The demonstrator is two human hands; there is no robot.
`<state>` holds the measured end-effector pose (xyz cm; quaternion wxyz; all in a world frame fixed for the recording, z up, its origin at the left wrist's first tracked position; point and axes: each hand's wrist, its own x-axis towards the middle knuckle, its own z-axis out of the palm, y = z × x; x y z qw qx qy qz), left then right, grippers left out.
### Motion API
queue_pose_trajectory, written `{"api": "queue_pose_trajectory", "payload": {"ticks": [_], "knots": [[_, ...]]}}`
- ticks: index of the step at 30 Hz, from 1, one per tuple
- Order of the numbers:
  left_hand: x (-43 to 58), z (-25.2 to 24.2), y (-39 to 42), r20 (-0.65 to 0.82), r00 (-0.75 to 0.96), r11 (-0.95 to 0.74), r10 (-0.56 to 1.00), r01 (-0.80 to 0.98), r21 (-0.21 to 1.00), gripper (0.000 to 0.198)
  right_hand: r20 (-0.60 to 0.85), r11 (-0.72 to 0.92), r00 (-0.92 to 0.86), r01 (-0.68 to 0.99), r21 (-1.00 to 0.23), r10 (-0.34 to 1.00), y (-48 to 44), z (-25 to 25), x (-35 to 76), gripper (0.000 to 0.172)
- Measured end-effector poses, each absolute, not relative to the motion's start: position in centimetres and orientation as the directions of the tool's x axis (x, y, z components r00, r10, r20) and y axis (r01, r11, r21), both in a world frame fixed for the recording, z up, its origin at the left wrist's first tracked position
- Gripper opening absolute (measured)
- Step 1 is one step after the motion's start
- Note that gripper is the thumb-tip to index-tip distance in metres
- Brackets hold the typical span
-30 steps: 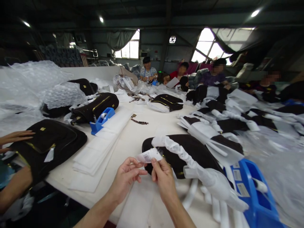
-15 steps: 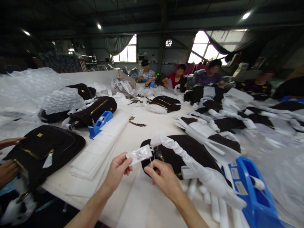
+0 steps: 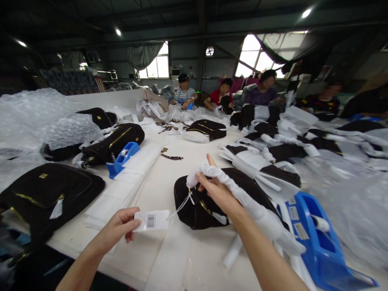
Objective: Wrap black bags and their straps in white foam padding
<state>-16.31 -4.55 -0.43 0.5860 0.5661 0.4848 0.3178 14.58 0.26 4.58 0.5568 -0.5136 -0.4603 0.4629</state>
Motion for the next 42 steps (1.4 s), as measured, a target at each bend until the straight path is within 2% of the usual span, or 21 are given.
{"api": "queue_pose_trajectory", "payload": {"ticks": [4,7,10,12,15,18,20,21,24,27,29,31,34,38,42], "knots": [[-15.9,-2.6,-6.5,-0.221,0.374,0.201,0.901,0.091,0.975,0.04,0.026,0.024,-0.065,-0.041,-0.999,0.998,2.3,5.7,15.0,0.048],[-14.2,-4.6,-8.3,-0.24,0.428,0.253,0.871,0.028,0.967,0.043,0.067,0.067,0.019,-0.046,-0.997,0.998,3.2,6.3,15.5,0.052],[-12.8,-5.1,-8.9,-0.246,0.465,0.2,0.85,0.146,0.969,0.038,0.102,0.11,0.114,-0.065,-0.992,0.988,3.2,7.3,15.9,0.053],[-12.2,-4.2,-8.2,-0.153,0.385,0.037,0.91,0.293,0.955,0.032,0.124,0.13,0.115,-0.049,-0.99,0.986,2.8,8.1,16.0,0.053],[-11.1,-2.5,-6.3,0.124,0.282,-0.25,0.951,0.47,0.847,0.044,0.142,0.141,0.095,0.013,-0.99,0.985,2.1,9.3,16.2,0.051],[-8.8,-1.9,-4.0,0.313,0.44,-0.519,0.842,0.497,0.695,0.073,0.176,0.171,0.088,0.061,-0.983,0.981,1.5,10.9,16.5,0.05],[-6.7,-2.1,-2.1,0.363,0.526,-0.625,0.769,0.501,0.599,0.091,0.223,0.216,0.078,0.087,-0.973,0.972,1.2,12.4,16.9,0.051],[-5.7,-2.3,-1.1,0.384,0.523,-0.642,0.761,0.524,0.559,0.094,0.251,0.243,0.064,0.107,-0.964,0.966,1.1,13.2,17.1,0.05],[-3.3,-1.8,2.2,0.509,0.382,-0.621,0.772,0.626,0.472,0.079,0.317,0.315,-0.02,0.191,-0.93,0.948,1.0,16.1,17.7,0.048],[-2.4,0.1,5.2,0.597,0.329,-0.643,0.732,0.623,0.445,0.055,0.356,0.369,-0.095,0.256,-0.894,0.93,0.9,19.0,17.8,0.045],[-2.4,1.6,6.5,0.607,0.329,-0.659,0.723,0.591,0.465,0.034,0.377,0.397,-0.123,0.28,-0.874,0.918,0.9,20.7,17.5,0.043],[-2.5,2.8,7.3,0.613,0.307,-0.666,0.728,0.529,0.526,0.024,0.395,0.418,-0.135,0.299,-0.858,0.909,0.9,22.3,17.1,0.041],[-2.5,4.1,7.6,0.607,0.233,-0.649,0.76,0.32,0.69,0.018,0.425,0.44,-0.119,0.319,-0.84,0.897,0.9,24.6,16.6,0.04],[-3.1,4.9,6.9,0.471,0.192,-0.49,0.861,0.065,0.869,0.02,0.465,0.479,-0.129,0.346,-0.806,0.876,0.8,26.8,16.0,0.038],[-5.2,5.9,5.4,0.388,0.366,-0.44,0.846,0.067,0.895,0.029,0.401,0.454,-0.214,0.345,-0.822,0.89,1.0,26.6,14.5,0.037]]}}
